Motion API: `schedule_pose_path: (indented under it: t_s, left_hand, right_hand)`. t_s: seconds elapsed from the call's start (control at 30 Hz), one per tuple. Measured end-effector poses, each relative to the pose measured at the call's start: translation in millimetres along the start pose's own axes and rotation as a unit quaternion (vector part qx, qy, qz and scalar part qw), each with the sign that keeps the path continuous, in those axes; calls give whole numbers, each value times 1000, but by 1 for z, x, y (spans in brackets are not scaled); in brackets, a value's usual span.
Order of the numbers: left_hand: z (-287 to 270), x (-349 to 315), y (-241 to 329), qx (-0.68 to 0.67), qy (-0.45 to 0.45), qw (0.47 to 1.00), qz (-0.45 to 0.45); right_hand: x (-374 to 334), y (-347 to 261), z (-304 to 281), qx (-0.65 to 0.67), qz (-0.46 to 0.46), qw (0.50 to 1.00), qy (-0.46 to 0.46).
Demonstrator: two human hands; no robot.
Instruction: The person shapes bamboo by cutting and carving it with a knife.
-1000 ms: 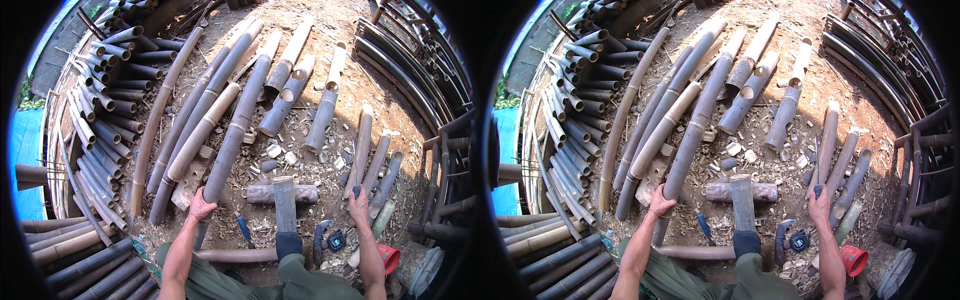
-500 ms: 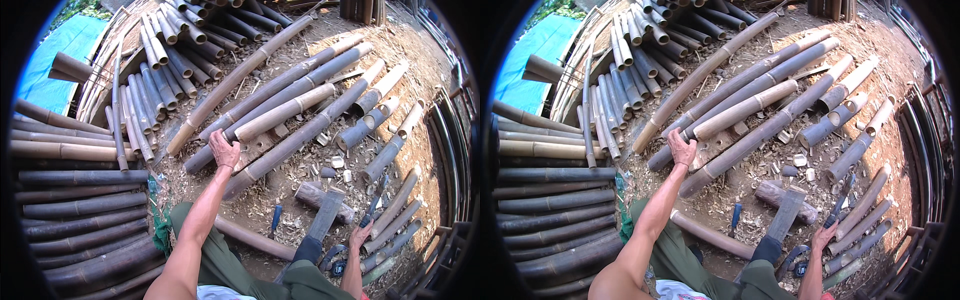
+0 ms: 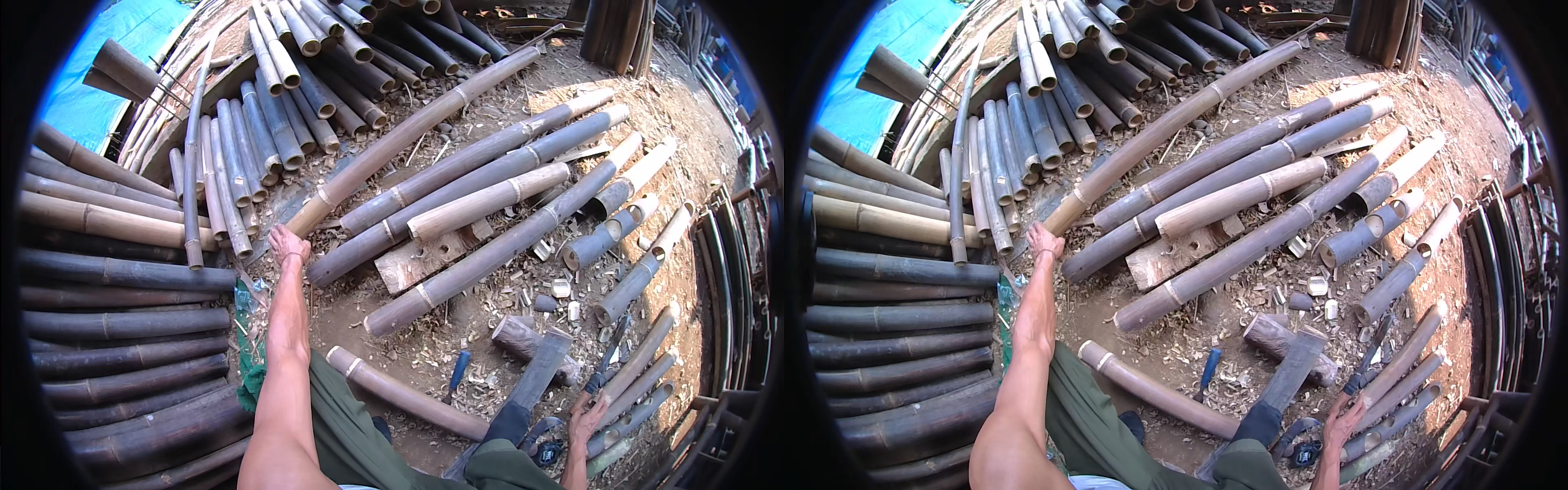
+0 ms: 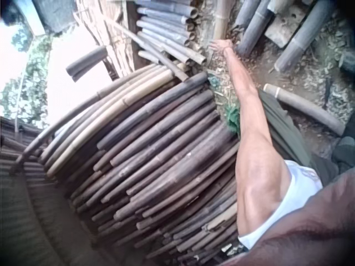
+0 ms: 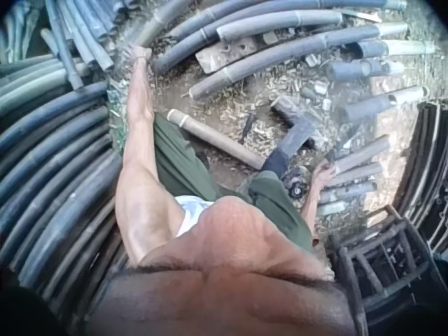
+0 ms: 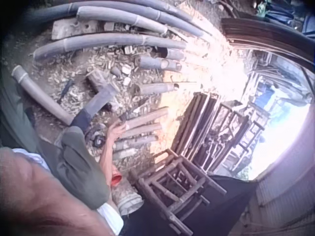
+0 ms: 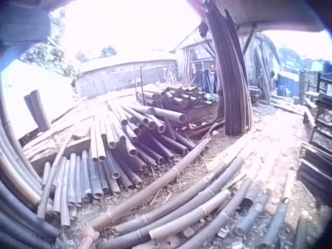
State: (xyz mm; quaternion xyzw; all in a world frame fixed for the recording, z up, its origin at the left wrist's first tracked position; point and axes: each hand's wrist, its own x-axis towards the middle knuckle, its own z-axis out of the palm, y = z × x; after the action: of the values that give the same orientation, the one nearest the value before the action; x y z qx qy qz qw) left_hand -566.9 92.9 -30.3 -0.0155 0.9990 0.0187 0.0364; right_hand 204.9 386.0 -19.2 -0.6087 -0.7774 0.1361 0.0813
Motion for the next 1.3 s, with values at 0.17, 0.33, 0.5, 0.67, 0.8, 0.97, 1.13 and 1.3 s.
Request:
schedule_pose_path:
  t_s: [0.17, 0.33, 0.5, 0.67, 0.8, 0.97, 1.13, 1.3]
  left_hand:
    - [-8, -2, -7, -19, -98, 994, 34]
    - [-13, -14, 0, -31, 16, 979, 199]
    - [-2, -49, 44, -9, -146, 949, 279]
    - [7, -55, 46, 64, -260, 920, 287]
    - [-10, -75, 55, 42, -242, 930, 272]
    - [-14, -32, 51, -230, -394, 864, 212]
    - [30, -7, 62, -503, -324, 800, -50]
    - [18, -31, 97, -627, -272, 712, -163]
  right_hand:
    - [-41, 11, -31, 9, 25, 999, -31]
    - [-68, 4, -16, 59, 76, 995, -36]
    - [-90, -15, -8, 110, 113, 984, -78]
    - [-109, -2, 18, 129, 56, 985, -97]
    - [-121, -7, 18, 171, 127, 962, -169]
    - [-116, -5, 8, 156, 85, 977, -121]
    - [-109, -4, 10, 146, 89, 979, -114]
    - [-102, -14, 0, 186, 65, 974, -111]
